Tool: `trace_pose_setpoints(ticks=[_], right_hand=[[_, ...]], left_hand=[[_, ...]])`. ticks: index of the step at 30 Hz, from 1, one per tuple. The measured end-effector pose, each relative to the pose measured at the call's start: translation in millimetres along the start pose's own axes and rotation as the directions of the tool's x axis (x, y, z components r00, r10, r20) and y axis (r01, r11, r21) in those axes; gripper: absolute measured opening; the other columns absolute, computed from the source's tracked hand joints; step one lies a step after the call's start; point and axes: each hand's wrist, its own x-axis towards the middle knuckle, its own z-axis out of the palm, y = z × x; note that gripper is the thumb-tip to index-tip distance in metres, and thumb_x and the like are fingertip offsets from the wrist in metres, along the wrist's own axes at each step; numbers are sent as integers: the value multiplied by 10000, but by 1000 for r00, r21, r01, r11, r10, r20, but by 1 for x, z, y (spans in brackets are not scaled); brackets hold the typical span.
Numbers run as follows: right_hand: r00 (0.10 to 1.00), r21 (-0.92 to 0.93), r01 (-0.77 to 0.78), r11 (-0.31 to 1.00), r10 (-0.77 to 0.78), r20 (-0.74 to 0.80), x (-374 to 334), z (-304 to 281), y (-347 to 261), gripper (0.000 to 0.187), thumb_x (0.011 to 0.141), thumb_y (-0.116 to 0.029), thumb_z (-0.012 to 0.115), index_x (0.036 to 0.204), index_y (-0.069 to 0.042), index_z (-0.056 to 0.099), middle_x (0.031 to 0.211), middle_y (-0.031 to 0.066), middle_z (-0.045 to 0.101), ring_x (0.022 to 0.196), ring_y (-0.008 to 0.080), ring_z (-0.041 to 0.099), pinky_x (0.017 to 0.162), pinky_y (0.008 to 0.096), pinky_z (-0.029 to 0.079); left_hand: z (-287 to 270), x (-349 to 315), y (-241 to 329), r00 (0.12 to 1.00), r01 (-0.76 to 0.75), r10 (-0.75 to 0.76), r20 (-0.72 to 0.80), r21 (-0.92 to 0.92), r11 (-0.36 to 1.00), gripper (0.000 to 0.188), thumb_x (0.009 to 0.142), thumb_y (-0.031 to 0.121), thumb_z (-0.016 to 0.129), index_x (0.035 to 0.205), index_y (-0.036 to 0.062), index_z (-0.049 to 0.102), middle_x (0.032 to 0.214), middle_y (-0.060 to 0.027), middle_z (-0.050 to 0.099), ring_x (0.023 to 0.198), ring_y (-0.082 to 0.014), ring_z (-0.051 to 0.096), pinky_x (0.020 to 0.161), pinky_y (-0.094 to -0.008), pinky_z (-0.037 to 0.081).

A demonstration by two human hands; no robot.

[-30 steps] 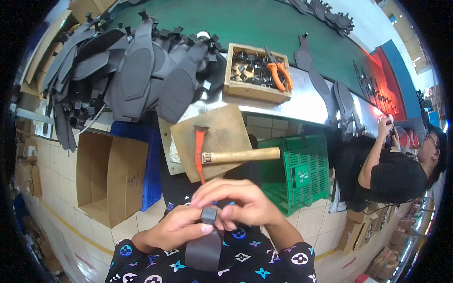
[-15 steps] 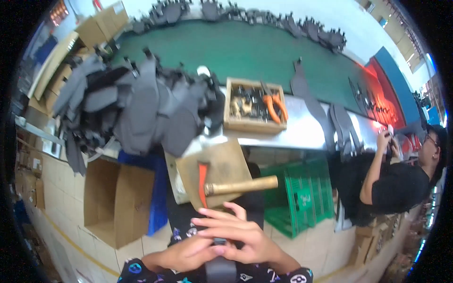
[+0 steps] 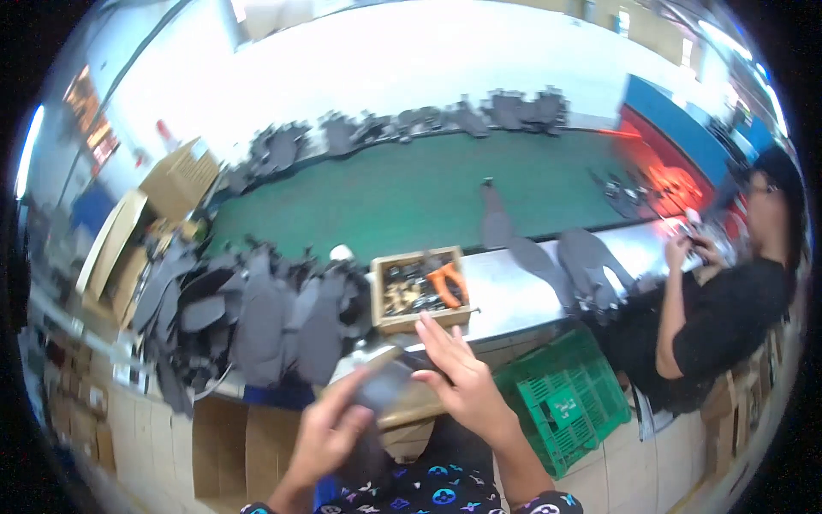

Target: The person is assembling shoe soles by attaching small metal components and using a hammer to secure them at a factory workbench.

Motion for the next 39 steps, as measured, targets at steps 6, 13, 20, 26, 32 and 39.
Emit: trace_pose_setpoints(ticks=[6, 13, 20, 26, 32, 39], right_hand=[[826, -405, -404, 820, 137, -547, -12, -71, 104, 506, 950, -185, 646, 1360, 80, 511, 1354, 279, 556, 1243, 425, 541, 1041, 443, 442], [576, -422, -558, 714, -33, -817, -47, -152, 204, 521, 961, -284, 622, 1316, 85, 525, 1321, 307, 548, 1161, 443, 565, 995, 466, 465], [703, -126, -409, 904, 223, -675, 60, -125, 132, 289, 849, -242, 737, 906, 30, 657, 819, 180, 694, 723, 302, 688, 685, 424, 535], [981, 840, -151, 522, 187, 60, 81, -3, 10, 294, 969, -242, 672, 1142, -22, 580, 886, 59, 643, 645, 115, 654, 569, 257, 551], [893, 808, -295, 509, -155, 424, 19, 29, -39, 732, 913, -426, 715, 1451, -63, 376, 1330, 148, 527, 1140, 228, 597, 815, 346, 576], [904, -524, 34, 851, 197, 379, -106, 66, 60, 720, 801, -636, 688, 1232, -67, 586, 1042, 160, 689, 834, 353, 704, 647, 420, 569]], left_hand=[[-73, 78, -72, 906, 329, -109, -410, 516, 791, 393, 972, 148, 587, 1352, 51, 563, 1428, -179, 509, 1369, -339, 419, 1129, -425, 323], [-55, 110, -105, 948, 310, -180, -265, 897, 314, 579, 839, 279, 751, 1374, 202, 545, 1648, -130, 158, 1505, -399, 148, 1136, -674, 188], [-17, 96, -55, 922, 232, 176, -345, 856, 461, 660, 845, 214, 730, 1428, 61, 462, 1648, -145, 184, 1511, -386, 156, 1168, -607, 154], [31, 94, -16, 881, -302, 445, -159, 536, 788, 950, 821, 321, 779, 1533, 7, 234, 1638, -207, 178, 1522, -404, 114, 1203, -539, 86], [-34, 10, -47, 697, -172, 386, -604, 382, 908, 356, 975, 101, 581, 1294, -49, 532, 1251, -209, 637, 1122, -319, 624, 1001, -364, 470], [-25, -53, -25, 735, 28, -336, -589, -469, 883, 470, 998, 103, 586, 1396, -114, 460, 1193, -112, 645, 1040, -171, 601, 909, -266, 464]])
